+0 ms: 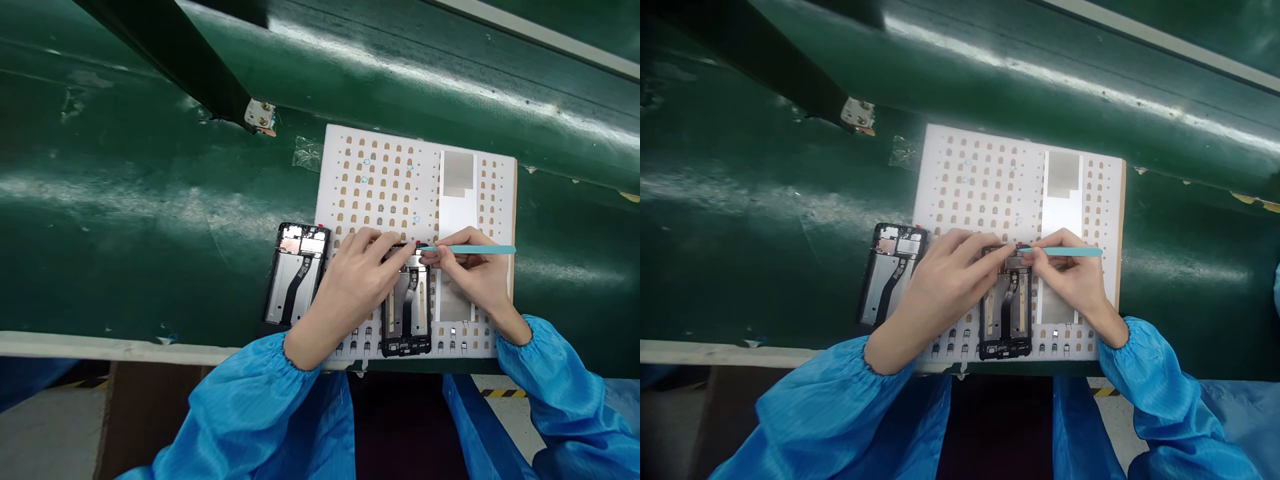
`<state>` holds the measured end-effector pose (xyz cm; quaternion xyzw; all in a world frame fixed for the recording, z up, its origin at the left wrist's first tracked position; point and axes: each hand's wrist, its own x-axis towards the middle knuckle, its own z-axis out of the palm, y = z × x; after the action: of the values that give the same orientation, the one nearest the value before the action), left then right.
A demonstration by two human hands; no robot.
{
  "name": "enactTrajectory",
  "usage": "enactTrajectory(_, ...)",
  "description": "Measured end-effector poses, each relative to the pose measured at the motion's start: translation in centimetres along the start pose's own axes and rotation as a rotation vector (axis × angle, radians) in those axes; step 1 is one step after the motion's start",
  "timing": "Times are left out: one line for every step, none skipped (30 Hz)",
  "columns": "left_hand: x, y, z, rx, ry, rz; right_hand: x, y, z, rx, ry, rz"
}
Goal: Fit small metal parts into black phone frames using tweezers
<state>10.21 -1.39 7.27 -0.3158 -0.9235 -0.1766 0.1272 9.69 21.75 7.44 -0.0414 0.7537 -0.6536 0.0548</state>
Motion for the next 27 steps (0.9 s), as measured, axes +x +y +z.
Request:
enactTrajectory(0.03, 0.02, -0.04, -0.002, -0.004, 0.001, -0.02, -0.10, 0.05, -0.010, 0.009, -0.013)
enactTrajectory(0.05, 0.03, -0.08, -0.009, -0.011, 0.000, -0.04, -0.21, 0.09, -0.024, 0.018, -0.024)
enactTrajectory(0.07, 0.02, -0.11, -0.018, -0.019, -0.003, -0.06, -0.31, 0.12, -0.038, 0.026, -0.034)
enactTrajectory(0.07, 0.01, -0.12, -0.026, -0.025, -0.006, -0.08, -0.38, 0.13, -0.051, 0.029, -0.042)
enactTrajectory(0.07, -0.01, -0.11, -0.031, -0.029, -0.009, -0.10, -0.40, 0.13, -0.061, 0.029, -0.051)
enactTrajectory(0.06, -0.03, -0.09, -0.034, -0.029, -0.012, -0.12, -0.37, 0.10, -0.067, 0.021, -0.060)
enactTrajectory(0.04, -0.05, -0.07, -0.036, -0.028, -0.013, -0.13, -0.30, 0.05, -0.071, 0.009, -0.066)
enactTrajectory(0.02, -0.07, -0.03, -0.037, -0.028, -0.016, -0.14, -0.21, -0.01, -0.075, -0.001, -0.070)
enactTrajectory(-0.01, -0.09, 0.01, -0.040, -0.029, -0.020, -0.15, -0.13, -0.08, -0.081, -0.014, -0.070)
enactTrajectory(-0.04, -0.09, 0.05, -0.043, -0.031, -0.024, -0.14, -0.06, -0.15, -0.091, -0.029, -0.072)
enactTrajectory(-0.06, -0.09, 0.09, -0.045, -0.033, -0.028, -0.14, -0.01, -0.21, -0.105, -0.043, -0.076)
enactTrajectory(-0.09, -0.09, 0.12, -0.047, -0.033, -0.031, -0.12, 0.02, -0.25, -0.124, -0.056, -0.084)
enactTrajectory(-0.11, -0.08, 0.14, -0.049, -0.032, -0.034, -0.11, 0.03, -0.28, -0.142, -0.066, -0.097)
enactTrajectory(-0.12, -0.06, 0.16, -0.049, -0.030, -0.035, -0.08, 0.02, -0.28, -0.159, -0.072, -0.110)
enactTrajectory(-0.13, -0.05, 0.17, -0.049, -0.027, -0.034, -0.06, 0.02, -0.28, -0.175, -0.071, -0.124)
enactTrajectory(-0.14, -0.03, 0.18, -0.047, -0.023, -0.031, -0.04, 0.01, -0.25, -0.190, -0.068, -0.140)
enactTrajectory(-0.14, -0.02, 0.19, -0.044, -0.017, -0.026, -0.03, 0.00, -0.22, -0.203, -0.066, -0.156)
enactTrajectory(-0.14, -0.01, 0.21, -0.040, -0.010, -0.020, -0.02, -0.01, -0.17, -0.217, -0.067, -0.172)
enactTrajectory(-0.14, -0.01, 0.23, -0.038, -0.003, -0.017, -0.02, -0.02, -0.13, -0.236, -0.066, -0.191)
enactTrajectory(-0.14, -0.02, 0.25, -0.038, 0.000, -0.018, -0.03, -0.04, -0.09, -0.260, -0.065, -0.209)
enactTrajectory(-0.14, -0.04, 0.27, -0.042, -0.002, -0.022, -0.03, -0.07, -0.04, -0.283, -0.060, -0.227)
enactTrajectory(-0.14, -0.06, 0.30, -0.049, -0.008, -0.028, -0.02, -0.10, -0.01, -0.303, -0.053, -0.240)
enactTrajectory(-0.13, -0.08, 0.32, -0.055, -0.014, -0.032, -0.02, -0.14, 0.02, -0.319, -0.046, -0.252)
enactTrajectory(-0.13, -0.11, 0.35, -0.060, -0.016, -0.033, 0.00, -0.18, 0.05, -0.333, -0.042, -0.262)
enactTrajectory(-0.12, -0.13, 0.37, -0.060, -0.015, -0.030, 0.03, -0.22, 0.06, -0.344, -0.041, -0.271)
enactTrajectory(-0.11, -0.15, 0.40, -0.056, -0.011, -0.025, 0.06, -0.27, 0.06, -0.352, -0.046, -0.277)
enactTrajectory(-0.11, -0.16, 0.42, -0.052, -0.007, -0.021, 0.09, -0.32, 0.06, -0.358, -0.052, -0.284)
